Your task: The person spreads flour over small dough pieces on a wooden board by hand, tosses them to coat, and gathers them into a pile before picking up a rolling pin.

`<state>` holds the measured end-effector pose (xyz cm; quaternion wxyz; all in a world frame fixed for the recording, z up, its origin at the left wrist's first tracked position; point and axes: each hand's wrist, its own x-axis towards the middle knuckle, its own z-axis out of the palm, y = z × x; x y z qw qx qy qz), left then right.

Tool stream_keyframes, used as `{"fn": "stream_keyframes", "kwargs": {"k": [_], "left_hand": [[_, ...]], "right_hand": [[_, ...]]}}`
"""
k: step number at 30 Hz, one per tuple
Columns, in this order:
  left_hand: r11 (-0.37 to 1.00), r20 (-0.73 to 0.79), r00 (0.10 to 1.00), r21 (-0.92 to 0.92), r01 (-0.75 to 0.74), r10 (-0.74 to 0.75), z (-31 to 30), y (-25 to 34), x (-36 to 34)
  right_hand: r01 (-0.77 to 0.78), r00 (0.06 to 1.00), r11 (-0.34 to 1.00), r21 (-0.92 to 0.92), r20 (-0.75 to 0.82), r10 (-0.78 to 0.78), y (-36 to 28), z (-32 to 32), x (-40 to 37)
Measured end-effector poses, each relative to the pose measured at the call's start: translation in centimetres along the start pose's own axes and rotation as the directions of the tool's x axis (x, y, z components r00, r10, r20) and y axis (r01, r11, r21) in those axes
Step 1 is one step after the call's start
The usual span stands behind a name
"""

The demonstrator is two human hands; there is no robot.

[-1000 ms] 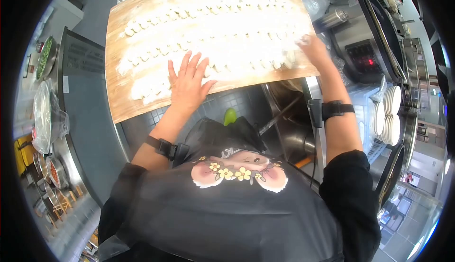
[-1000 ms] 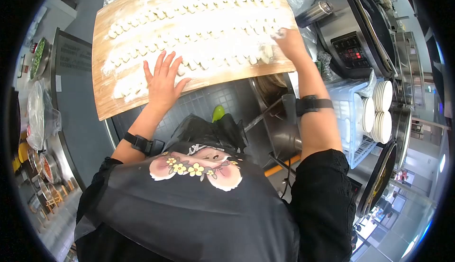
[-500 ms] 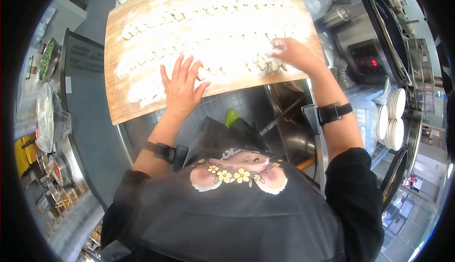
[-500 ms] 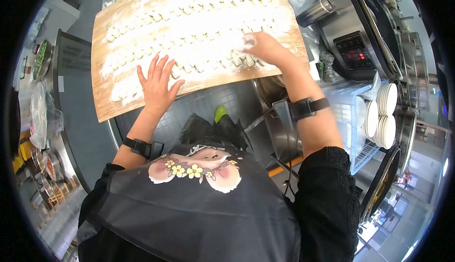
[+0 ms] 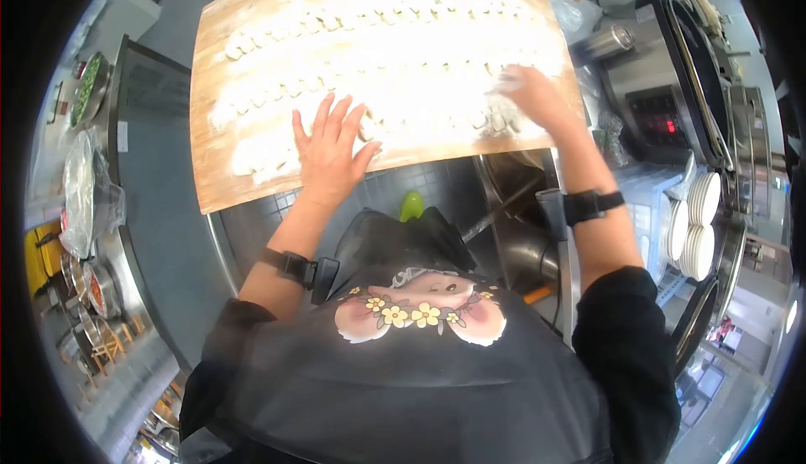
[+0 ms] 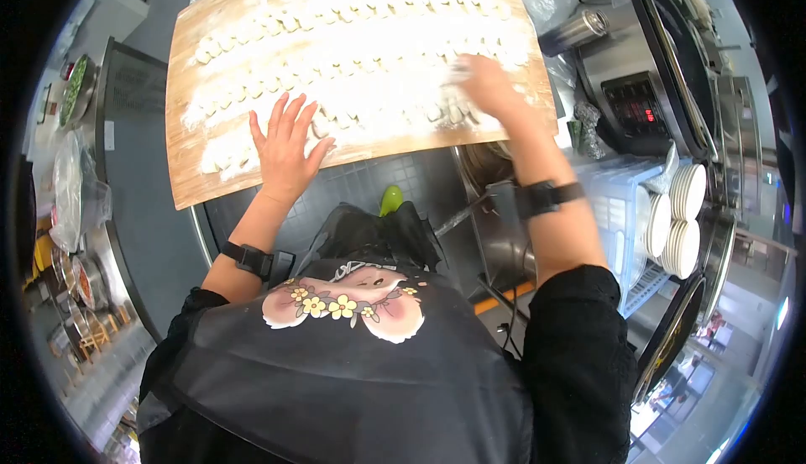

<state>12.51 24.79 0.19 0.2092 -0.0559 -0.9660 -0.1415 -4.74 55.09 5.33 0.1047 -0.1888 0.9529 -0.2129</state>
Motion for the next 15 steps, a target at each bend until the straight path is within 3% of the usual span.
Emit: {"fn": "stream_keyframes", "kwargs": {"k": [1, 4, 6, 7, 8, 9, 11, 13, 14, 15], "left_hand": [[1.000, -0.009, 1.000, -0.012, 0.003, -0.003, 0.1, 0.0, 0.0], [0.998, -0.017, 1.000, -0.066, -0.002, 0.001, -0.3, 0.0, -0.2], [0.984, -0.049, 0.999, -0.177, -0.001, -0.008, -0.6, -0.5, -0.2], [0.986, -0.052, 0.999, -0.167, 0.007, -0.016, -0.9, -1.0, -0.4], [0.978, -0.093, 0.993, -0.203, 0.051, -0.072, -1.1, -1.4, -0.6], [0.966, -0.131, 0.983, -0.243, 0.093, -0.127, -1.4, -1.8, -0.9], [0.969, -0.133, 0.979, -0.215, 0.124, -0.155, -2.9, -2.8, -2.4], [0.969, -0.148, 0.970, -0.186, 0.162, -0.190, -4.3, -4.1, -4.1], [0.972, -0.138, 0.968, -0.139, 0.189, -0.208, -4.8, -4.6, -5.2], [0.973, -0.125, 0.967, -0.093, 0.214, -0.224, -5.3, -5.1, -6.2]], "right_hand": [[-0.134, 0.991, 0.991, -0.013, -0.019, 0.134, -0.3, -2.0, -0.4], [-0.102, 0.995, 0.995, -0.017, -0.010, 0.102, -2.5, -1.9, 0.3], [-0.033, 0.982, 0.977, 0.209, 0.190, -0.008, -7.4, 1.2, 1.4], [-0.012, 0.976, 0.959, 0.283, 0.213, -0.050, -10.3, 3.1, 1.1], [0.234, 0.921, 0.962, 0.139, 0.287, -0.265, -13.8, 3.3, 1.3], [0.348, 0.904, 0.913, 0.212, 0.180, -0.387, -14.2, 4.8, 1.1], [0.269, 0.941, 0.948, 0.171, 0.163, -0.297, -12.1, 5.3, 3.4], [0.148, 0.989, 0.985, 0.088, -0.005, -0.148, -9.1, 3.1, 4.2], [0.162, 0.987, 0.983, 0.084, 0.002, -0.162, -8.8, 2.9, 4.1], [0.131, 0.988, 0.989, 0.066, -0.091, -0.125, -8.6, 2.8, 3.4]]}}
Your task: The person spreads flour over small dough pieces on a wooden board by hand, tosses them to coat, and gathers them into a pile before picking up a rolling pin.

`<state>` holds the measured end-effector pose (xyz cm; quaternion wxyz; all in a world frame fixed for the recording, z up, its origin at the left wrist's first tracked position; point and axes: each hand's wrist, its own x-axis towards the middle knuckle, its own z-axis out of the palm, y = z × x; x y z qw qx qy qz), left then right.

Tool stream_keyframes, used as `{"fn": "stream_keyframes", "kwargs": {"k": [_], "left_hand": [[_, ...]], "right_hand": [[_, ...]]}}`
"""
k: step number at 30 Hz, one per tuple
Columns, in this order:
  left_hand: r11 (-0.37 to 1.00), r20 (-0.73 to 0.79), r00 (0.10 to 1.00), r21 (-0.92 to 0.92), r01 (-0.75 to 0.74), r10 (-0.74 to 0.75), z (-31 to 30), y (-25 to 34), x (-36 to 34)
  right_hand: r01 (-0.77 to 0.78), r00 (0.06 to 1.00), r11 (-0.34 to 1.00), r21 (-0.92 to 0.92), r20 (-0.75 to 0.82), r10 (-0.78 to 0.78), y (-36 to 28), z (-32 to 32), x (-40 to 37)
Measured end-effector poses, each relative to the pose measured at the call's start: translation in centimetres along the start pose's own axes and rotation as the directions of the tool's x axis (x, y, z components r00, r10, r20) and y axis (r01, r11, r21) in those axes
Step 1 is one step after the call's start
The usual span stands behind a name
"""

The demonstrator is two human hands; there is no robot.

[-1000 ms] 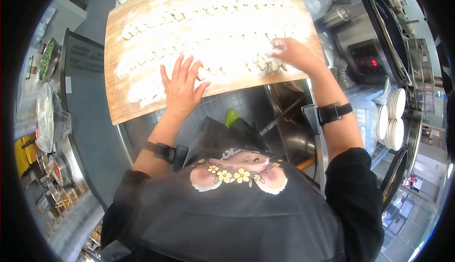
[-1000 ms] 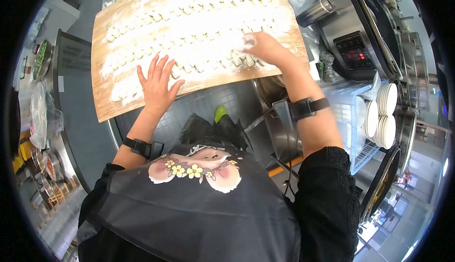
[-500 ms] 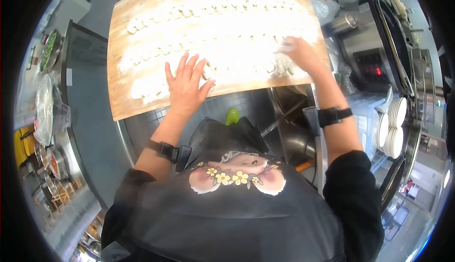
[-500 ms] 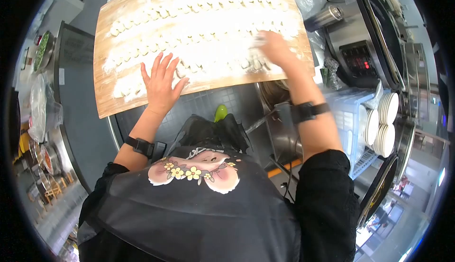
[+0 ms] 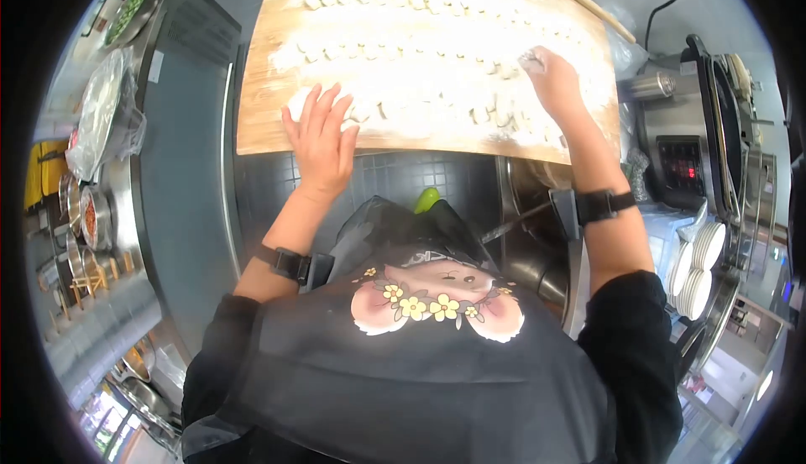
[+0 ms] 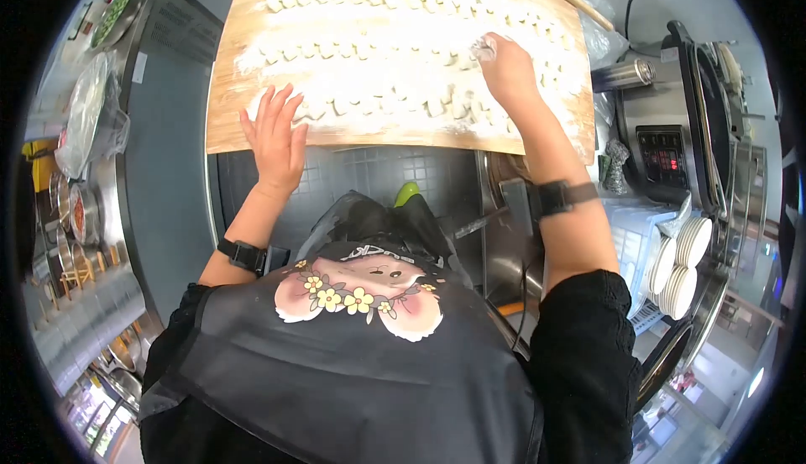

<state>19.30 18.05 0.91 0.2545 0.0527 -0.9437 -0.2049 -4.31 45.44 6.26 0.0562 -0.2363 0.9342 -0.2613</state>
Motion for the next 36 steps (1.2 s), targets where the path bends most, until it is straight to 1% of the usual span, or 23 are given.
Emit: {"fn": "stream_keyframes", "kwargs": {"k": [1, 3, 5, 6, 7, 8, 10, 12, 14, 16, 17, 19, 20, 21, 22, 23, 25, 26, 27, 28, 30, 34, 36], "left_hand": [[0.999, 0.017, 1.000, 0.040, 0.007, -0.008, -0.3, -0.6, -0.7], [0.996, 0.061, 0.998, 0.082, -0.032, 0.027, -0.4, -1.3, -1.6], [0.990, 0.101, 0.993, 0.122, -0.075, 0.063, -0.2, -1.4, -1.4], [0.980, 0.187, 0.974, 0.121, -0.155, 0.131, 0.3, -1.1, -0.7], [0.965, 0.273, 0.942, 0.115, -0.235, 0.197, 0.8, -0.9, 0.0], [0.963, 0.271, 0.941, 0.118, -0.241, 0.203, 1.1, -0.8, 1.4], [0.910, 0.374, 0.907, 0.280, -0.307, 0.191, 1.4, -1.0, 5.1], [0.908, 0.300, 0.937, 0.318, -0.274, 0.178, 0.9, -3.3, 8.0], [0.903, 0.216, 0.961, 0.356, -0.241, 0.171, 0.5, -6.3, 9.0], [0.960, 0.133, 0.985, 0.272, 0.072, -0.111, 0.9, -8.8, 8.7], [0.962, 0.190, 0.967, 0.246, 0.118, -0.167, 1.1, -9.0, 8.3], [0.981, 0.230, 0.967, 0.181, 0.064, -0.105, 1.6, -6.1, 6.8], [0.993, 0.262, 0.964, 0.120, 0.014, -0.045, 2.1, -4.5, 6.4], [0.993, 0.264, 0.964, 0.120, 0.009, -0.041, 2.5, -3.0, 6.3], [0.995, 0.228, 0.972, 0.060, -0.075, 0.060, 2.9, -1.6, 6.3], [0.987, 0.188, 0.970, 0.003, -0.159, 0.155, 3.1, -0.9, 6.3], [0.977, 0.267, 0.947, 0.066, -0.204, 0.180, 3.1, -1.3, 7.9], [0.958, 0.337, 0.920, 0.129, -0.257, 0.202, 3.3, -1.8, 9.0], [0.977, 0.330, 0.936, 0.127, -0.171, 0.120, 3.5, -2.8, 9.9], [0.977, 0.331, 0.937, 0.132, -0.166, 0.114, 3.7, -4.1, 10.8], [0.972, 0.226, 0.974, 0.234, -0.027, -0.028, 3.8, -6.6, 12.4], [0.965, 0.137, 0.989, 0.263, 0.025, -0.063, 6.1, -6.3, 13.6], [0.969, 0.142, 0.988, 0.245, 0.023, -0.060, 6.5, -3.4, 13.5]], "right_hand": [[-0.035, 0.994, 0.999, -0.016, -0.099, 0.033, -0.2, 0.2, -0.9], [0.138, 0.987, 0.983, 0.123, -0.104, -0.126, -1.3, 4.3, -2.8], [0.491, 0.870, 0.856, -0.161, 0.030, -0.493, -5.3, 8.0, -5.2], [0.587, 0.809, 0.783, -0.203, 0.165, -0.564, -7.4, 8.5, -6.1], [0.629, 0.771, 0.768, -0.120, 0.217, -0.598, -8.4, 9.3, -5.9], [0.630, 0.772, 0.767, -0.123, 0.209, -0.600, -7.8, 9.7, -4.9], [0.581, 0.806, 0.736, -0.346, 0.122, -0.579, -5.2, 9.9, -1.2], [0.211, 0.976, 0.882, -0.420, 0.050, -0.210, -3.1, 7.1, 0.8], [-0.101, 0.990, 0.959, -0.266, 0.067, 0.123, -0.2, 5.2, 1.7], [-0.086, 0.996, 0.940, -0.330, -0.001, 0.091, 0.4, 7.1, 0.5], [-0.079, 0.996, 0.915, -0.395, -0.060, 0.060, 0.9, 8.0, -0.7], [0.067, 0.995, 0.921, -0.383, 0.092, -0.034, -5.1, 8.9, -3.8], [0.192, 0.981, 0.847, -0.495, 0.122, -0.151, -7.8, 9.4, -5.3], [0.280, 0.960, 0.852, -0.442, 0.128, -0.249, -8.3, 10.4, -5.0], [0.368, 0.930, 0.846, -0.385, 0.129, -0.345, -8.3, 11.1, -4.7], [0.364, 0.931, 0.850, -0.381, 0.129, -0.341, -7.4, 11.2, -3.6], [0.446, 0.879, 0.766, -0.462, 0.067, -0.471, -4.1, 10.3, -0.4], [0.333, 0.938, 0.822, -0.462, 0.077, -0.337, -3.5, 8.7, 0.3], [0.214, 0.977, 0.861, -0.461, 0.089, -0.195, -2.8, 7.1, 0.8], [0.219, 0.976, 0.862, -0.457, 0.092, -0.199, -1.3, 6.5, 1.1], [-0.099, 0.995, 0.899, -0.427, -0.071, 0.076, 0.6, 5.5, 2.0], [-0.071, 0.983, 0.915, -0.397, -0.186, -0.005, -3.2, 8.1, 4.3], [0.247, 0.963, 0.907, -0.340, -0.015, -0.268, -6.6, 9.1, 5.1]]}}
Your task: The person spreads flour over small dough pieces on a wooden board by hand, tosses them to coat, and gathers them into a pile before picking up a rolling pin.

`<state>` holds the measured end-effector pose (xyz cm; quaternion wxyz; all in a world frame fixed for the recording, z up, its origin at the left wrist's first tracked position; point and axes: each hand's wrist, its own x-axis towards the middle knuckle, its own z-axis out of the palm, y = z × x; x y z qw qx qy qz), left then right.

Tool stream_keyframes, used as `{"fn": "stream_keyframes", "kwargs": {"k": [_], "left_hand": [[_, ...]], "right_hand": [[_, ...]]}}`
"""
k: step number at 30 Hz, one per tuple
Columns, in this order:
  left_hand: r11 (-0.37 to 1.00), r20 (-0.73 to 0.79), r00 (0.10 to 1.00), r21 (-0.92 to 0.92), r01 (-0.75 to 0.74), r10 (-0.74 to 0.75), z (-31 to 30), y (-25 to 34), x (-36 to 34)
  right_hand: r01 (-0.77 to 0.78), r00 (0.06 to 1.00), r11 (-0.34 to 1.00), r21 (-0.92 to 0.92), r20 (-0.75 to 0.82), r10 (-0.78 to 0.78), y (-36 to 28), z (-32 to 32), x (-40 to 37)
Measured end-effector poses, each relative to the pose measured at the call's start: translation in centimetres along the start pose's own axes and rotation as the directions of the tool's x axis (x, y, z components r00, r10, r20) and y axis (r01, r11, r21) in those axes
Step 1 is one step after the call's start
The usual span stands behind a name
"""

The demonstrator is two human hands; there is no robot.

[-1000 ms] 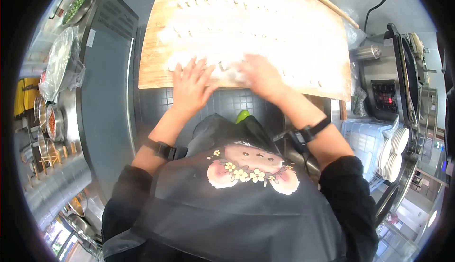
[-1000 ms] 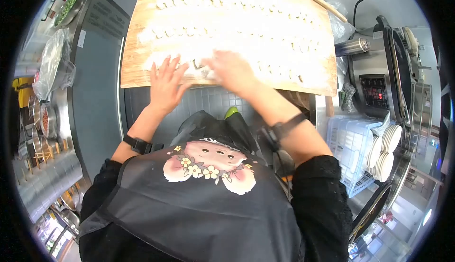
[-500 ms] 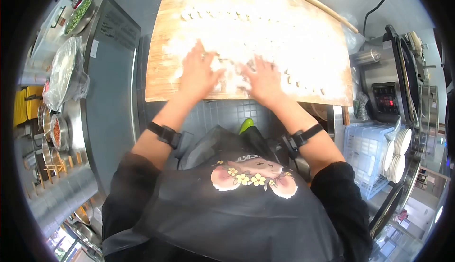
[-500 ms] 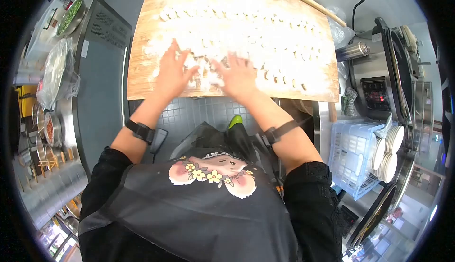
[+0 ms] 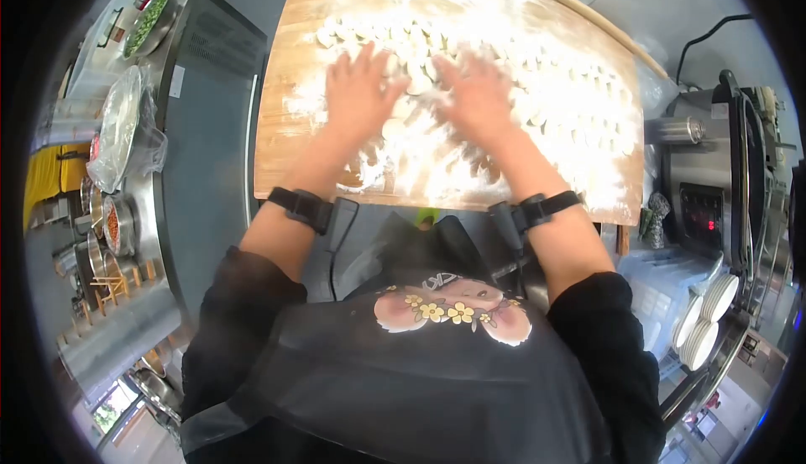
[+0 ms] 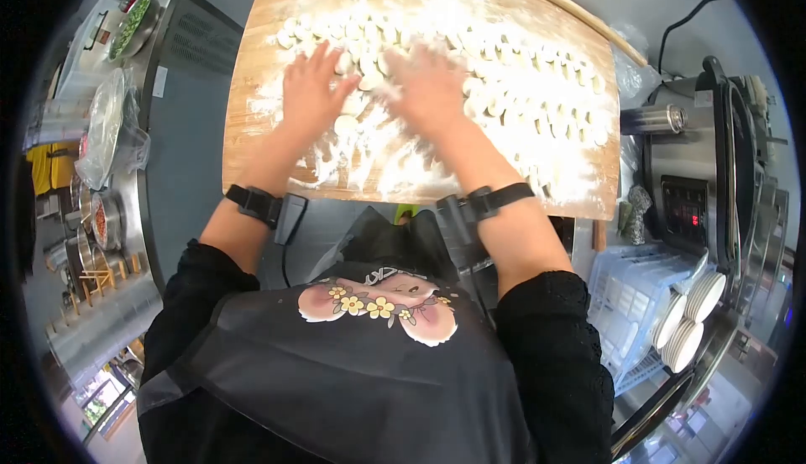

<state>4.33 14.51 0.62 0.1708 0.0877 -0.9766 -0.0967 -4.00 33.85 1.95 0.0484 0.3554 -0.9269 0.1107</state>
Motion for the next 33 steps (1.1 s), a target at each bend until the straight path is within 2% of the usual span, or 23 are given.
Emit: {"fn": "stream_keyframes", "kwargs": {"k": [1, 3, 6, 8, 9, 11, 12, 14, 16, 17, 18, 20, 21, 22, 23, 24, 25, 26, 28, 29, 30, 32, 33], "left_hand": [[0.997, 0.009, 0.998, -0.039, -0.059, 0.060, -0.1, 1.0, -0.4], [0.984, 0.080, 0.987, -0.120, -0.132, 0.143, -1.8, 1.9, -2.1], [0.979, 0.167, 0.969, -0.132, -0.159, 0.180, -4.7, -0.6, -6.4], [0.988, 0.111, 0.990, -0.132, -0.077, 0.092, -4.6, -2.1, -8.0], [0.989, 0.052, 0.998, -0.144, -0.012, 0.020, -4.6, -2.3, -8.5], [0.997, 0.056, 0.998, -0.067, -0.034, 0.037, -3.9, -0.9, -6.5], [0.998, 0.056, 0.997, 0.004, -0.055, 0.054, -3.3, 0.0, -5.2], [0.994, 0.057, 0.992, -0.006, -0.108, 0.108, -2.7, 1.8, -2.9], [0.964, 0.189, 0.945, -0.057, -0.261, 0.267, -2.6, 3.4, -1.6], [0.943, 0.260, 0.912, -0.189, -0.273, 0.316, -3.2, 3.6, -1.5], [0.943, 0.256, 0.914, -0.193, -0.271, 0.315, -3.6, 3.3, -2.0], [0.937, 0.263, 0.899, -0.105, -0.333, 0.349, -4.6, 1.0, -3.1], [0.948, 0.272, 0.912, -0.011, -0.317, 0.308, -4.2, -1.6, -3.5], [0.944, 0.280, 0.905, -0.020, -0.329, 0.321, -3.9, -2.1, -3.0], [0.983, 0.209, 0.961, 0.011, -0.185, 0.179, -3.6, -2.4, -2.7], [0.998, 0.117, 0.992, 0.025, -0.051, 0.048, -3.2, -2.6, -1.8], [0.986, 0.208, 0.977, 0.151, -0.074, 0.042, -2.4, -1.2, -0.8], [0.985, 0.197, 0.978, 0.145, -0.093, 0.064, -1.9, 0.0, -0.3], [0.953, 0.282, 0.914, -0.017, -0.301, 0.293, -1.7, 1.4, -0.6], [0.928, 0.307, 0.877, -0.168, -0.332, 0.369, -2.1, 1.1, -1.1], [0.921, 0.305, 0.871, -0.179, -0.345, 0.386, -3.0, 0.3, -1.7], [0.867, 0.405, 0.767, -0.192, -0.460, 0.497, -5.5, -2.9, -2.6], [0.880, 0.348, 0.809, -0.154, -0.449, 0.474, -6.0, -4.9, -3.0]], "right_hand": [[0.005, 1.000, 1.000, 0.010, 0.001, -0.005, 0.2, -0.1, -0.3], [0.316, 0.945, 0.929, 0.193, 0.022, -0.326, 0.6, -0.5, -1.8], [0.426, 0.867, 0.860, 0.280, 0.147, -0.477, 7.0, -2.9, -3.9], [0.310, 0.907, 0.946, 0.092, 0.271, -0.323, 9.3, -5.0, -3.6], [0.311, 0.905, 0.945, 0.102, 0.272, -0.327, 9.5, -4.5, -2.7], [0.093, 0.995, 0.994, 0.057, 0.035, -0.095, 9.3, -3.1, -0.1], [0.095, 0.995, 0.994, 0.059, 0.033, -0.097, 7.9, -2.7, 0.1], [0.178, 0.983, 0.981, 0.082, 0.033, -0.181, 4.1, -1.2, 0.6], [0.354, 0.905, 0.920, 0.167, 0.186, -0.382, 2.6, 0.0, -1.3], [0.367, 0.893, 0.833, 0.413, 0.095, -0.440, 3.0, 1.0, -3.0], [0.368, 0.892, 0.835, 0.409, 0.098, -0.441, 3.9, -0.4, -4.2], [0.578, 0.724, 0.792, 0.198, 0.323, -0.609, 6.2, -3.7, -5.6], [0.572, 0.729, 0.796, 0.195, 0.323, -0.603, 7.0, -3.8, -5.4], [0.439, 0.856, 0.895, 0.075, 0.268, -0.443, 7.6, -3.8, -5.4], [0.275, 0.944, 0.961, -0.033, 0.197, -0.264, 7.7, -3.6, -5.8], [0.245, 0.953, 0.968, -0.050, 0.194, -0.231, 6.2, -3.3, -5.2], [0.104, 0.983, 0.993, -0.055, 0.156, -0.094, 3.5, -2.5, -3.2], [-0.040, 0.993, 0.998, -0.054, 0.113, 0.046, 1.3, -1.9, -1.8], [0.162, 0.977, 0.983, 0.082, 0.125, -0.171, -1.1, -0.6, -2.0], [0.200, 0.960, 0.946, 0.255, 0.141, -0.240, -1.6, -0.4, -3.2], [0.184, 0.965, 0.951, 0.247, 0.141, -0.223, -1.3, -1.1, -4.4], [0.358, 0.848, 0.903, 0.237, 0.323, -0.421, 0.9, -3.0, -6.7], [0.304, 0.865, 0.944, 0.130, 0.377, -0.331, 2.0, -3.4, -7.3]]}}
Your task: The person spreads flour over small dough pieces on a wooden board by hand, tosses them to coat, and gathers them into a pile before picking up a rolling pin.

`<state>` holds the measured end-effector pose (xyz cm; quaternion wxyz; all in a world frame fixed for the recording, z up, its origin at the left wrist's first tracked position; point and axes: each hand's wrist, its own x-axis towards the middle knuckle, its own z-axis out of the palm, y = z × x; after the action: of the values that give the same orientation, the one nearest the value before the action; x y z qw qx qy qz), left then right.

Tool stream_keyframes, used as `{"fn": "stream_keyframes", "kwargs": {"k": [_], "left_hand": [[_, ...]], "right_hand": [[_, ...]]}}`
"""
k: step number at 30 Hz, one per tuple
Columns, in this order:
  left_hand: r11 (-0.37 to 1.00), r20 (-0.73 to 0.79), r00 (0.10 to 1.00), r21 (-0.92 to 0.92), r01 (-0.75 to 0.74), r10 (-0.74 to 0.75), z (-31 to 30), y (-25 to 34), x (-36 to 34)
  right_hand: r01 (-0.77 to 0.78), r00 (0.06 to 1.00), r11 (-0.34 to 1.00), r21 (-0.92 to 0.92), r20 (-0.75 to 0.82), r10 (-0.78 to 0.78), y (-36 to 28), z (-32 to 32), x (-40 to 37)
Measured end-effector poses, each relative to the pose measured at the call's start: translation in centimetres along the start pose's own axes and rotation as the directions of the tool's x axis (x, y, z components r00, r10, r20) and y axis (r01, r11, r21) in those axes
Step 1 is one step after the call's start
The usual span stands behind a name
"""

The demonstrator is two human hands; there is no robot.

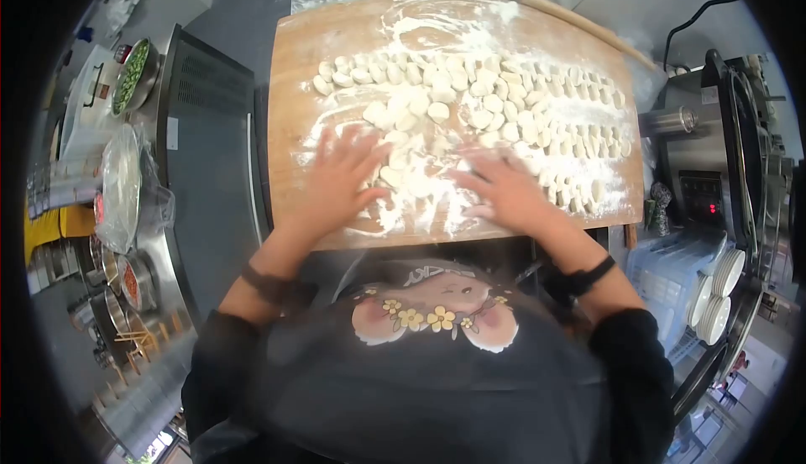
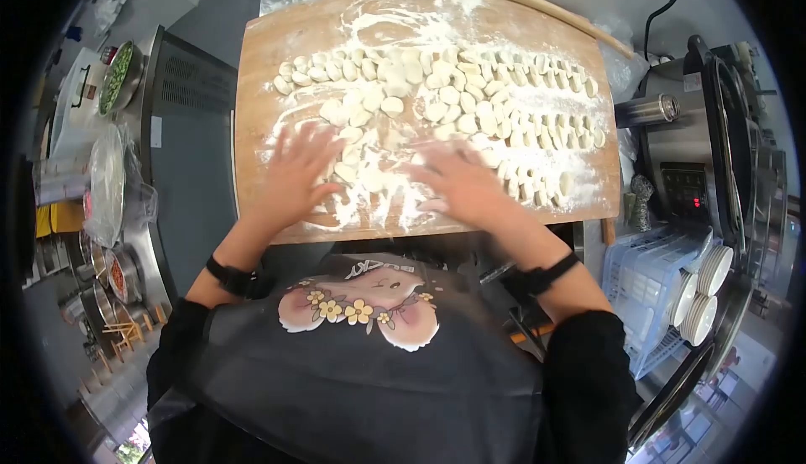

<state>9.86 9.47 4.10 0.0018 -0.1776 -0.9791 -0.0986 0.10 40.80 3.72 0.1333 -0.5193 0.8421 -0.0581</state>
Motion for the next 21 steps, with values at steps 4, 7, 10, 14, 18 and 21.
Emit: {"fn": "stream_keyframes", "kwargs": {"k": [4, 7, 10, 14, 18, 21], "left_hand": [[0.961, -0.043, 0.961, 0.034, 0.275, -0.274, 0.3, -4.0, -0.6], [0.989, -0.134, 0.982, -0.068, 0.128, -0.137, 2.7, -3.6, 3.4], [0.958, -0.073, 0.995, -0.285, 0.042, -0.065, 1.3, -0.3, 3.7], [0.989, 0.040, 0.995, -0.122, -0.084, 0.089, -0.4, -2.6, -2.0], [0.992, -0.145, 0.985, -0.105, 0.076, -0.091, 0.6, -4.2, -1.4], [0.981, -0.190, 0.979, -0.189, 0.032, -0.068, 1.0, -1.8, 2.6]], "right_hand": [[-0.350, 0.900, 0.935, -0.051, -0.294, 0.321, 1.9, 0.3, 1.4], [-0.517, 0.766, 0.852, 0.082, -0.400, 0.503, 0.0, 0.8, 7.8], [-0.264, 0.912, 0.961, 0.081, -0.303, 0.276, -4.6, 1.2, 9.0], [-0.191, 0.982, 0.981, -0.021, -0.014, 0.191, -4.3, 0.9, 2.5], [-0.559, 0.805, 0.828, -0.053, -0.274, 0.526, -2.0, 0.8, 3.0], [-0.395, 0.860, 0.918, 0.022, -0.342, 0.378, -3.4, 0.3, 8.1]]}}
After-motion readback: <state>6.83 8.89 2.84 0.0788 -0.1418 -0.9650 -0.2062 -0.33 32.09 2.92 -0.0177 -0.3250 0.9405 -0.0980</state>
